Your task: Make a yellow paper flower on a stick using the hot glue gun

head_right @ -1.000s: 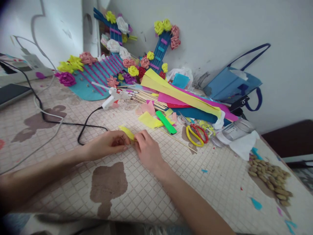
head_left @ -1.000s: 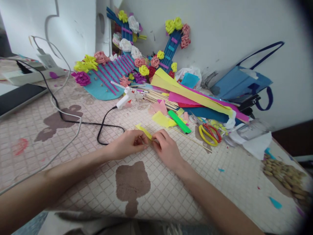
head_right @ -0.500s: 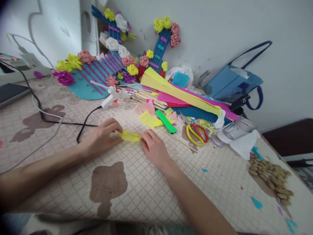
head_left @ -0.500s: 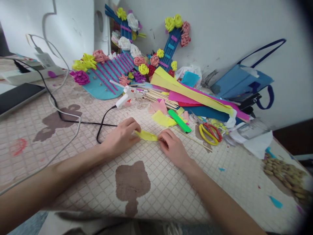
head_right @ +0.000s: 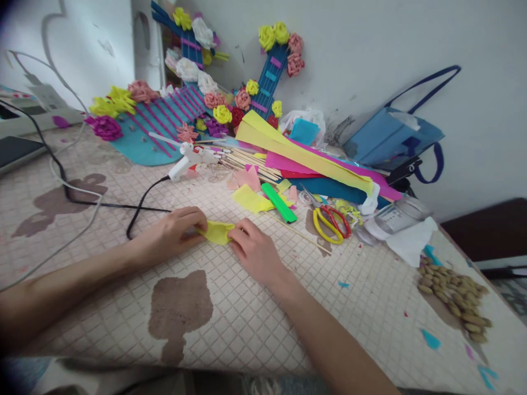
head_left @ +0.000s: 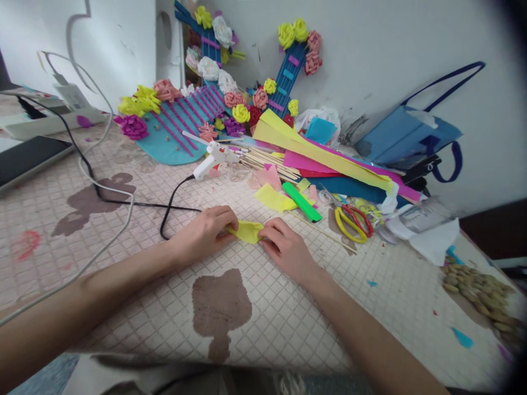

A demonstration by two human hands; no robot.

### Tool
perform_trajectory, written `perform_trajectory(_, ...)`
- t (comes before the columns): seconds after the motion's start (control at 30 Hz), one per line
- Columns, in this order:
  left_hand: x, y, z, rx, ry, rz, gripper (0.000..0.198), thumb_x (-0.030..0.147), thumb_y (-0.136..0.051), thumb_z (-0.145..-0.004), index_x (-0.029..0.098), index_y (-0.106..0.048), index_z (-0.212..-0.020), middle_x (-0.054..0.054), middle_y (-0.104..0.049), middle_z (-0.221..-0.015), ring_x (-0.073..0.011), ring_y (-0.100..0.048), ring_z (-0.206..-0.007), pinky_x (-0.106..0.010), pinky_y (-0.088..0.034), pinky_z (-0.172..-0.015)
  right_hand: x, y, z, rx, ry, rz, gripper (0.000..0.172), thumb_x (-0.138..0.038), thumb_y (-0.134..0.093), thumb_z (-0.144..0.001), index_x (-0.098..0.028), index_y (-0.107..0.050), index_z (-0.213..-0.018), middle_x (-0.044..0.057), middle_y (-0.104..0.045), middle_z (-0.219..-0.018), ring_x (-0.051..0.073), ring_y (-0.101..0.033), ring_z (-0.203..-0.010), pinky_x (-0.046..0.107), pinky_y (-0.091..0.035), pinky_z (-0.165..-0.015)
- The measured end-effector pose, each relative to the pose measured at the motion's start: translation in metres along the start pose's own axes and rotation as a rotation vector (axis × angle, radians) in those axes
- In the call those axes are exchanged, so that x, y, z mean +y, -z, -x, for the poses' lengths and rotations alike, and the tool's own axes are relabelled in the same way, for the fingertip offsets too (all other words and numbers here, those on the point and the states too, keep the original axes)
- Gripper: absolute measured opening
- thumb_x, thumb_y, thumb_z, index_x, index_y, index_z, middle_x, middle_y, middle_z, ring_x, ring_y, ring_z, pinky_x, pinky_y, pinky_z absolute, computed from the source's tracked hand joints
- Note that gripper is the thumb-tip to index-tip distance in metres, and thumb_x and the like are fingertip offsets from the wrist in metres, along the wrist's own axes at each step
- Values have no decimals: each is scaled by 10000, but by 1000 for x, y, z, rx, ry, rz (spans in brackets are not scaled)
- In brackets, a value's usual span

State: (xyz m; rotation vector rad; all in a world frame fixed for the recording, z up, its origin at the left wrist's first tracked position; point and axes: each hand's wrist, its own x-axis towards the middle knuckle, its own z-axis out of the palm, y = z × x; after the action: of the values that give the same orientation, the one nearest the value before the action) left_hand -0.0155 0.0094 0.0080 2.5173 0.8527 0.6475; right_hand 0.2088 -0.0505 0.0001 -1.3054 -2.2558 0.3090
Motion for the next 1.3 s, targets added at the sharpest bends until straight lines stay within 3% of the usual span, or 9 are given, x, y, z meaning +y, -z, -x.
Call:
perform_trajectory(0.23,2,3,-1,-21,3,57,86,118,-512,-815,154,-582,-781,-43,-561,-853,-155,-546,-790,-287,-449,-736,1,-1,-2,0,18,-1,151,-152,-451,-886,-208,-591,-886,53,-579,-933,169,-570,-854,303,-493,-734)
perform_trajectory(0.57,6,-2,0,40,126,83,76,158,-521,-788,158,-583,-743,-43,-562,-844,-146,-547,-765,-259,-450,-684,0,-1,-8,4,-130,-158,99,-110,-524,-813,-204,-553,-802,10,-539,-852,135,-543,-763,257,-441,-668)
perform_trajectory(1.3,6,-9,-5,82,168,-15,97,111,-531,-756,154,-547,-671,-38,-529,-768,-165,-528,-756,-291,-445,-696,-10,-11,-14,66,-269,-25,78,-154,-514,-799,-209,-495,-748,3,-529,-821,146,-536,-715,282,-411,-638)
